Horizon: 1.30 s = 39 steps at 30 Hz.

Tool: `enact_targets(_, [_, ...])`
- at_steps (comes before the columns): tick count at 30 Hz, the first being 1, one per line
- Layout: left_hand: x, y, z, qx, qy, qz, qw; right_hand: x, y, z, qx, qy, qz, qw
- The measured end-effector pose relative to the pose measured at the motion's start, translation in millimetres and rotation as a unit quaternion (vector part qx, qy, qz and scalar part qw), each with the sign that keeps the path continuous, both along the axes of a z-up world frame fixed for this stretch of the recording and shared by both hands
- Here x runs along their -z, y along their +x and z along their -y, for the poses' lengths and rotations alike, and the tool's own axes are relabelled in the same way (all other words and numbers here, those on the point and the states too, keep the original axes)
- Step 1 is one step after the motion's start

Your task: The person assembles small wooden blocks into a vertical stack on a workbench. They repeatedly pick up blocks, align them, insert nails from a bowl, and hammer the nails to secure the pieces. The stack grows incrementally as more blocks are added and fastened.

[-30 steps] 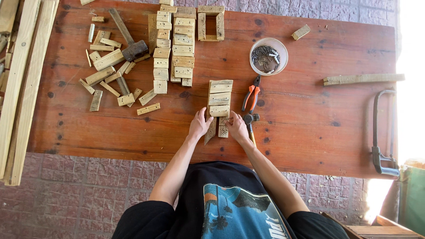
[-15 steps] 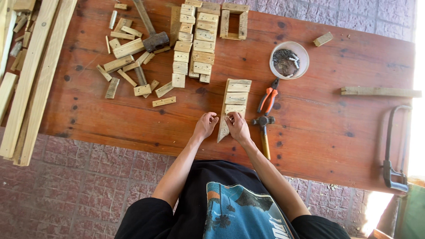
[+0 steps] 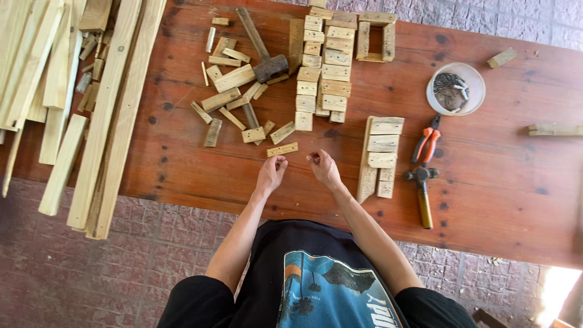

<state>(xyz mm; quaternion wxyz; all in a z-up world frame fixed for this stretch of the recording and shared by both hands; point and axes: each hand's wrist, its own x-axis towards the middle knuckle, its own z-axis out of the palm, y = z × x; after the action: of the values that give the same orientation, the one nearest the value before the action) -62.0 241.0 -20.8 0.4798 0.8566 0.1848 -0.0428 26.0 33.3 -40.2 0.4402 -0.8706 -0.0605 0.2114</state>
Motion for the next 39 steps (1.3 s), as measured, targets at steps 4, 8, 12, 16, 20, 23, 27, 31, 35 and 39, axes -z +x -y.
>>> enact_targets(4, [3,4,-40,-0.012,0.016,0.001,1.000,7,6,-46,-0.004,-0.006,-0.046,0.999])
enact_targets(8, [14,13,-60,-0.011,-0.012,-0.013,1.000,17,13,-72,-0.006,0.044,0.053,0.998])
enact_targets(12, [15,23,-60,0.008,-0.030,0.001,1.000,22,23,-80,-0.003,0.022,0.063,0.998])
enact_targets(16, [30,34,-57,0.050,0.005,0.092,0.994,19,29,-87,-0.046,-0.018,0.084,0.995])
enact_targets(20, [33,42,-55,0.074,0.028,0.053,0.995,56,39,-87,-0.065,-0.061,0.066,0.994])
enact_targets(23, [28,41,-55,0.065,0.021,0.033,0.997,56,40,-84,-0.066,-0.057,0.050,0.995])
enact_targets(27, [11,37,-55,0.018,-0.013,0.019,1.000,26,28,-82,-0.068,-0.037,0.077,0.994])
enact_targets(31, [-11,29,-53,-0.021,-0.072,0.049,0.996,9,5,-69,-0.048,0.057,0.087,0.993])
enact_targets(35, [-15,20,-35,-0.037,-0.092,0.073,0.992,-5,-20,-42,0.020,0.160,0.028,0.987])
enact_targets(39, [-35,15,5,-0.018,-0.089,0.067,0.994,-14,-39,5,0.085,0.211,-0.011,0.974])
